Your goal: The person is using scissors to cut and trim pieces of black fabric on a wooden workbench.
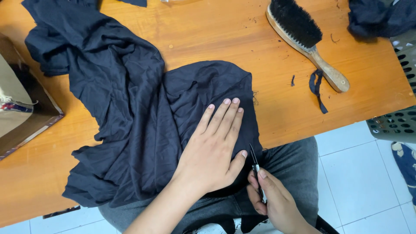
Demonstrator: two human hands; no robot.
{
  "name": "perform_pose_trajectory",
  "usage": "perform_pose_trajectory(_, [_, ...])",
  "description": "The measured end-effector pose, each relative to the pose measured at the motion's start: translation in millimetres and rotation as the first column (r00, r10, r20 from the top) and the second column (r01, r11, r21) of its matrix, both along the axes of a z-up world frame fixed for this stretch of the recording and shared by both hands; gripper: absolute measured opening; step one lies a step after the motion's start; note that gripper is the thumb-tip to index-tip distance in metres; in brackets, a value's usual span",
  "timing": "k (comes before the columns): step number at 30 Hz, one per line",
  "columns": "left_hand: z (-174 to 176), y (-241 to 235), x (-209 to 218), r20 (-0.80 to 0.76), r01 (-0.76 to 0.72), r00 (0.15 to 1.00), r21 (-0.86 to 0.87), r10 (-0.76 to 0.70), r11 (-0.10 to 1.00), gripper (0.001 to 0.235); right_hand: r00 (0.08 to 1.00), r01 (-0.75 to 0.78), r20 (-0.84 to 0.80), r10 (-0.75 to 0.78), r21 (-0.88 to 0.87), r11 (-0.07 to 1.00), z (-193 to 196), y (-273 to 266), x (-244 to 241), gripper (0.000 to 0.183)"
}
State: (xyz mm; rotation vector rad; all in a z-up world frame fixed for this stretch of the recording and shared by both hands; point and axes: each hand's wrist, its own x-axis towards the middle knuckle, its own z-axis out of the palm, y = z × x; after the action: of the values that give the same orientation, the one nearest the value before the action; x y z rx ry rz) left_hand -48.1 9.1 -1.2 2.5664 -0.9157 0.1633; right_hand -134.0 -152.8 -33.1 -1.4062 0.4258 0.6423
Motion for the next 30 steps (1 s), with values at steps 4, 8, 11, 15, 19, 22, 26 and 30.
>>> perform_pose_trajectory(4, [-1, -13, -11, 0.036, -0.108, 0.994, 0.023, 0.107, 0.994, 0.065, 0.999, 0.042, -0.005, -0.041, 0.011, 0.999, -4, -13, -1, 0.043])
perform_pose_trajectory(8, [-5, -33, -27, 0.061, -0.26, 0.965, 0.07, 0.256, 0.963, 0.067, 0.994, 0.0, 0.108, -0.008, 0.075, 0.997, -9, -32, -2, 0.042])
perform_pose_trajectory(11, [-1, -40, -32, 0.065, -0.261, 0.965, 0.088, 0.256, 0.961, 0.071, 0.985, -0.085, 0.157, 0.068, 0.103, 0.991, -10, -43, -2, 0.037])
perform_pose_trajectory(15, [10, -37, -27, -0.063, -0.146, 0.988, -0.154, 0.138, 0.977, 0.061, 0.976, -0.171, 0.151, 0.156, 0.09, 0.981, -3, -43, 0, 0.04])
perform_pose_trajectory(19, [20, -22, -8, -0.014, 0.157, 0.985, -0.324, -0.171, 0.933, 0.043, 0.985, -0.158, 0.088, 0.147, 0.14, 0.978, -8, -38, -2, 0.039])
perform_pose_trajectory(22, [16, -16, 5, -0.134, 0.203, 0.963, -0.211, -0.234, 0.956, 0.04, 0.983, -0.176, 0.08, 0.166, 0.141, 0.974, -6, -32, 2, 0.037])
perform_pose_trajectory(26, [8, -15, 14, -0.058, 0.183, 0.981, -0.002, -0.183, 0.983, 0.065, 0.907, -0.253, 0.366, 0.21, 0.075, 0.964, -10, -26, 9, 0.036])
perform_pose_trajectory(30, [7, -16, 16, -0.035, 0.162, 0.986, 0.024, -0.161, 0.986, 0.071, 0.925, -0.195, 0.366, 0.101, 0.229, 0.954, -21, -24, 9, 0.035])
